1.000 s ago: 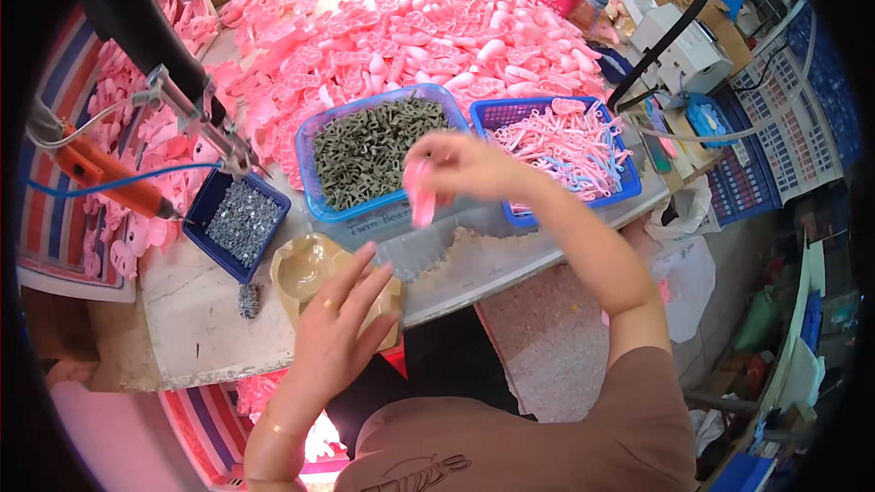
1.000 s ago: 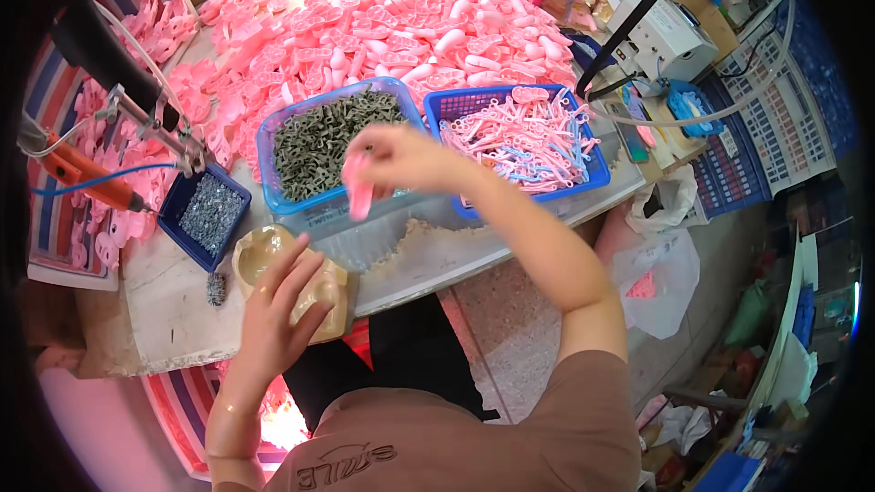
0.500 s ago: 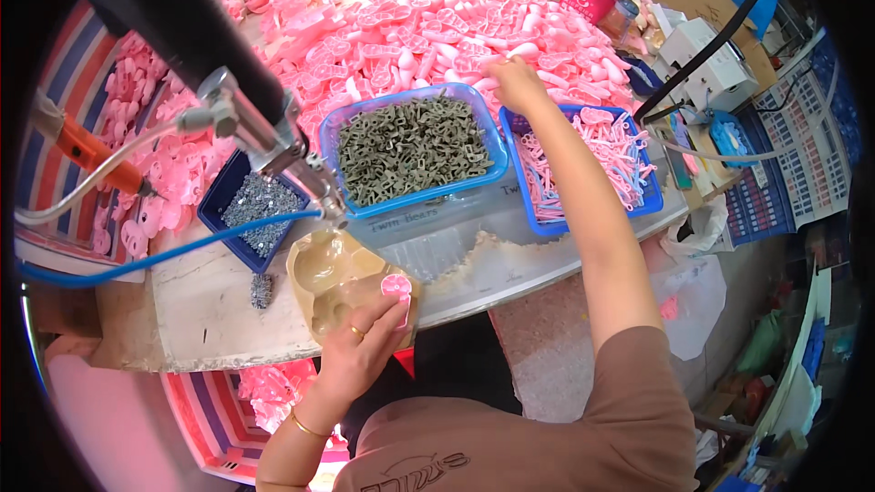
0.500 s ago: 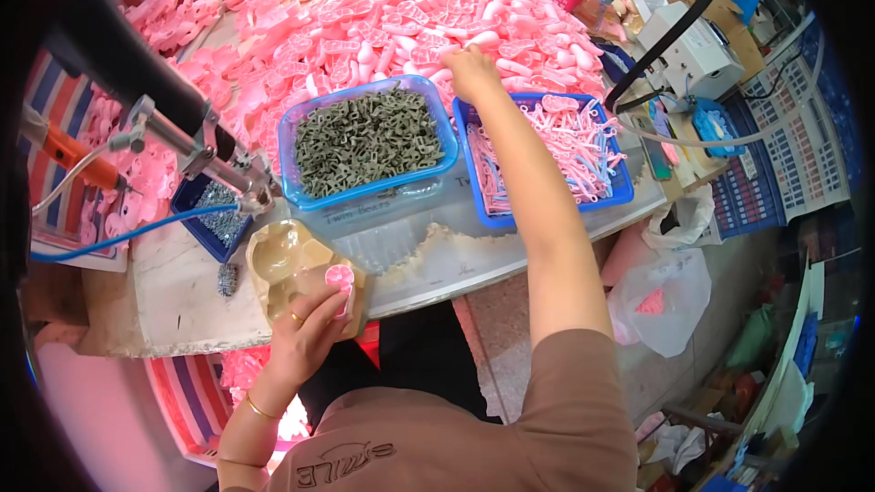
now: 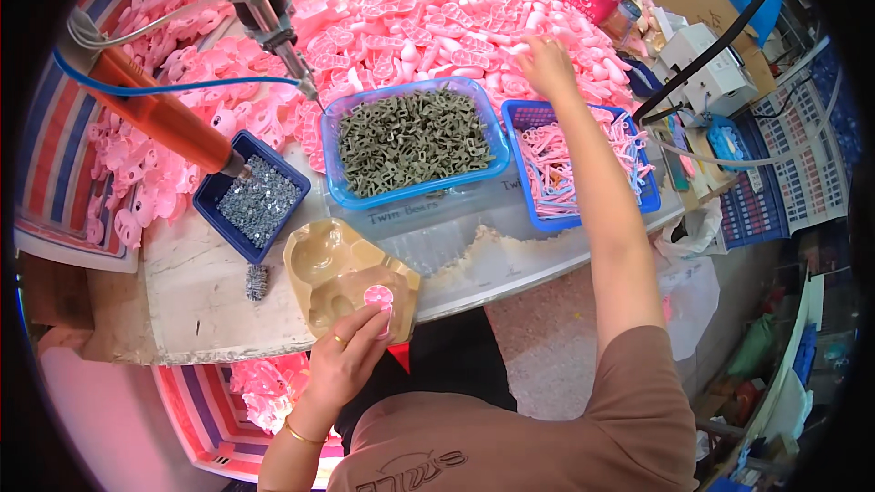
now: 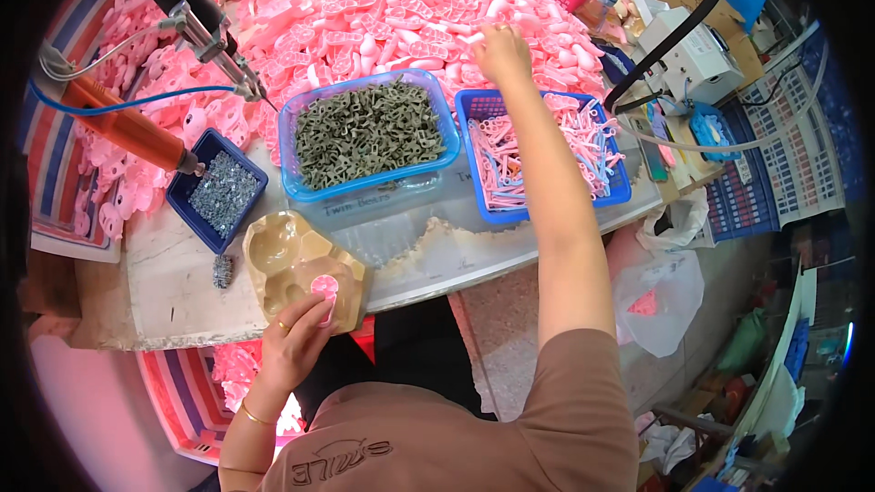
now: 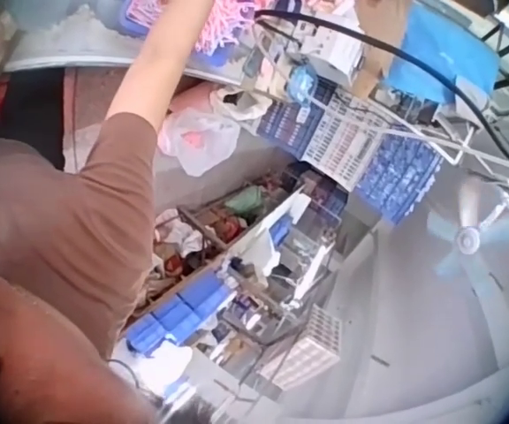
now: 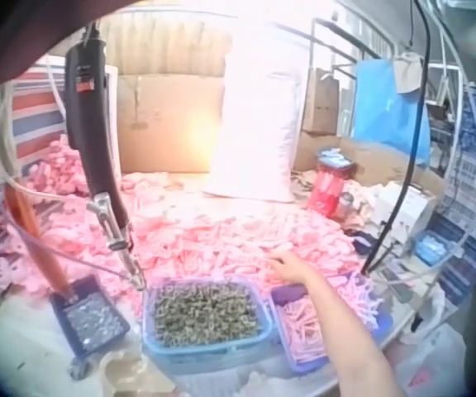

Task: Assemble pink plastic toy components at a factory workbench using a pneumatic tool.

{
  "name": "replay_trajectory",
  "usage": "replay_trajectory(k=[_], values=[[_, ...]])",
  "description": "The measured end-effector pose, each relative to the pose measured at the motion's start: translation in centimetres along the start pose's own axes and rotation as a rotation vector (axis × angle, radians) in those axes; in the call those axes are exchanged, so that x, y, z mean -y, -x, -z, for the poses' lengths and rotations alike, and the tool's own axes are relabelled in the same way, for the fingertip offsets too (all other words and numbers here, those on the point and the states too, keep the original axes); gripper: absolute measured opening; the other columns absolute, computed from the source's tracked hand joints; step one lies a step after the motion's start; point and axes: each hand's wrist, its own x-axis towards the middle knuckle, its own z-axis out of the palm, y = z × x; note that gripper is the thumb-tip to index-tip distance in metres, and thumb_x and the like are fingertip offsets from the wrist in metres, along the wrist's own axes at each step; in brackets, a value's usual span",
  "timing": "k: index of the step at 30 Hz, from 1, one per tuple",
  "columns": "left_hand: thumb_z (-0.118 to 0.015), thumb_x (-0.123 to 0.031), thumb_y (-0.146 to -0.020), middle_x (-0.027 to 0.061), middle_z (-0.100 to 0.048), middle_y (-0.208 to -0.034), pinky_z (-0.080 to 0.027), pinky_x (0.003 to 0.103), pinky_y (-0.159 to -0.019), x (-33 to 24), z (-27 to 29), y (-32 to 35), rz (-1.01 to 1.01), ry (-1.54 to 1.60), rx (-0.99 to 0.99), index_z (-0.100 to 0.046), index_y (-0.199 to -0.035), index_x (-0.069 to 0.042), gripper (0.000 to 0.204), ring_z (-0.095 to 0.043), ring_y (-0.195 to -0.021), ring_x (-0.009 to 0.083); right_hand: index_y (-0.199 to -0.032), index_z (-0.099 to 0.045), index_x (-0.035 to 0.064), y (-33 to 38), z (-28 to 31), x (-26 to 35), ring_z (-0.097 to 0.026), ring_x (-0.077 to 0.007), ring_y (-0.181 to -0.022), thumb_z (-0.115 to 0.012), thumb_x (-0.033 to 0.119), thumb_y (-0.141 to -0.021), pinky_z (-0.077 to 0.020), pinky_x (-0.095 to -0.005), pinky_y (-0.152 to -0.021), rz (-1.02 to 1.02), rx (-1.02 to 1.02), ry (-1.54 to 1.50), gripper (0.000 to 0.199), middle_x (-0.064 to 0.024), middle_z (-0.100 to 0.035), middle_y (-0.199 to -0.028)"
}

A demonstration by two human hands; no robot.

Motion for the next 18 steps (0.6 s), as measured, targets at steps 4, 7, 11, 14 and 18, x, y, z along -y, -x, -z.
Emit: replay_trajectory(k=[4, 7, 11, 14, 18], values=[[-0.08, -0.002, -0.074, 0.0103, -0.065, -0.115, -0.056, 0.037, -0.078, -0.1, 0.0, 0.2, -0.005, -0.002, 0.001, -0.068, -0.116, -0.007, 0.043, -0.066, -0.096, 0.0288, -0.103, -0.072, 0.0036, 0.1, -0.4, 2.6, -0.069, -0.0312, -0.086, -0.068, 0.03, -0.088, -0.0532, -0.041, -0.077, 0.109, 0.037, 0.132, 0.031, -0.0182, -0.072, -0.096], [-0.079, -0.002, -0.075, 0.01, -0.065, -0.115, -0.056, 0.037, -0.077, -0.4, -0.1, 0.4, -0.014, -0.026, 0.003, -0.068, -0.116, -0.007, 0.042, -0.067, -0.096, 0.0286, -0.091, -0.074, 0.0029, 0.0, -2.7, 2.6, -0.07, -0.0319, -0.082, -0.07, 0.033, -0.083, -0.0541, -0.0407, -0.077, -0.003, 0.359, 0.111, 0.032, -0.0191, -0.072, -0.091], [-0.079, -0.003, -0.075, 0.0094, -0.065, -0.117, -0.056, 0.037, -0.079, -0.1, -0.6, 0.8, -0.003, -0.057, 0.029, -0.068, -0.116, -0.007, 0.042, -0.066, -0.097, 0.0289, -0.097, -0.07, 0.0017, -0.4, -4.0, 0.3, -0.069, -0.0301, -0.079, -0.073, 0.028, -0.078, -0.0527, -0.0406, -0.071, 0.135, 0.412, 0.107, 0.032, -0.0172, -0.072, -0.089], [-0.075, -0.012, -0.082, 0.0083, -0.065, -0.118, -0.055, 0.037, -0.084, 0.2, -1.0, 0.7, -0.063, -0.147, 0.075, -0.067, -0.117, -0.005, 0.037, -0.065, -0.103, 0.0274, -0.108, -0.062, 0.0015, -0.3, -3.7, -0.7, -0.069, -0.0254, -0.086, -0.075, 0.035, -0.082, -0.0535, -0.0379, -0.076, -0.025, 0.118, -0.153, 0.044, -0.0166, -0.07, -0.092], [-0.073, -0.015, -0.084, 0.0076, -0.063, -0.123, -0.051, 0.038, -0.094, -0.2, -1.2, 0.5, -0.013, -0.172, 0.13, -0.065, -0.12, -0.004, 0.039, -0.06, -0.116, 0.0271, -0.112, -0.059, 0.005, 1.7, 1.1, 5.3, -0.06, -0.0099, -0.073, -0.069, 0.031, -0.093, -0.0483, -0.0262, -0.062, 0.076, 0.17, -0.671, 0.033, -0.0033, -0.064, -0.087]])
